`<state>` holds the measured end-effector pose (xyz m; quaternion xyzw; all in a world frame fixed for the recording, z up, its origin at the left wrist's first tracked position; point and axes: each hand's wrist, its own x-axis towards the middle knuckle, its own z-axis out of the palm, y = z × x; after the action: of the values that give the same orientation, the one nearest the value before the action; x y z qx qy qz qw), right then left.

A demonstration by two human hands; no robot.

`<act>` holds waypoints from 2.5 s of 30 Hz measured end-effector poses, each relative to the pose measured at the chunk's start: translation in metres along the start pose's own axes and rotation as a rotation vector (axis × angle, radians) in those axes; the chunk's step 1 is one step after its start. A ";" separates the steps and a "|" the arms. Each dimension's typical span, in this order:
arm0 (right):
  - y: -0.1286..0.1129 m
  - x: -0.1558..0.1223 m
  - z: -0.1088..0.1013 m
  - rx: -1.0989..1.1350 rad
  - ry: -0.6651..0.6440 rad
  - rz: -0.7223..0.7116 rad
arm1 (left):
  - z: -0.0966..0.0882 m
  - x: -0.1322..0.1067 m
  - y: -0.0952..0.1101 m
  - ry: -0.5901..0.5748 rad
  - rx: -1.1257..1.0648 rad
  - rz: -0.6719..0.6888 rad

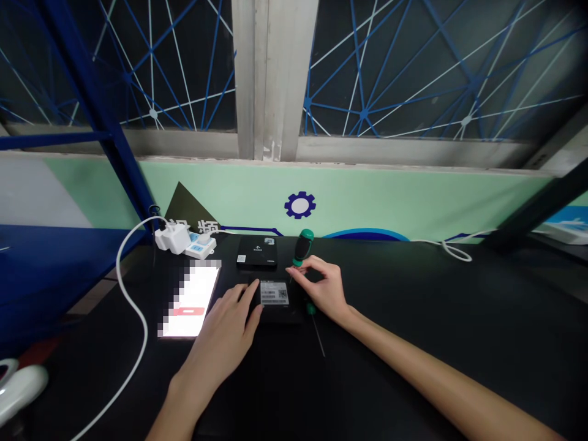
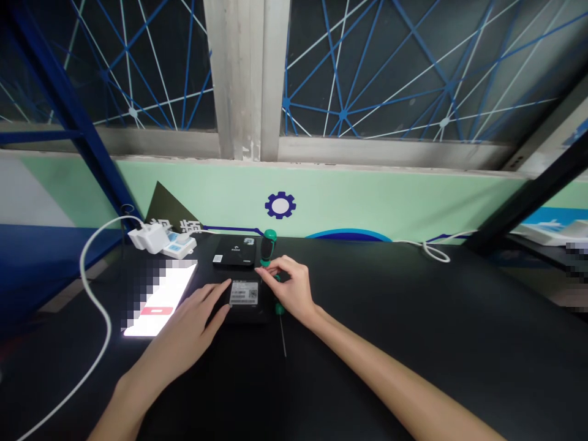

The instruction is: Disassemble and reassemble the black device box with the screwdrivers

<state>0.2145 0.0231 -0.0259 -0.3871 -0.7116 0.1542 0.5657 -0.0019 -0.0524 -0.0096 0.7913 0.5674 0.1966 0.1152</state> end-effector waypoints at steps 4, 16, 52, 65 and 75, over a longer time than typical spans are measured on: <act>-0.001 0.000 0.001 0.018 -0.016 0.027 | 0.001 0.000 -0.002 0.007 -0.002 0.017; -0.006 -0.001 -0.001 0.056 -0.046 -0.010 | -0.002 0.000 0.000 -0.014 -0.010 0.007; -0.003 -0.001 -0.002 0.018 -0.078 -0.029 | -0.002 0.000 -0.001 -0.037 0.003 -0.002; -0.002 -0.001 -0.001 0.045 -0.069 -0.009 | 0.000 0.000 -0.003 -0.033 -0.012 -0.001; -0.002 -0.001 0.000 0.062 -0.065 -0.021 | 0.002 0.001 -0.004 -0.032 -0.008 0.005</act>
<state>0.2137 0.0213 -0.0250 -0.3565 -0.7284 0.1826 0.5558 -0.0048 -0.0501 -0.0126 0.7953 0.5626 0.1865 0.1272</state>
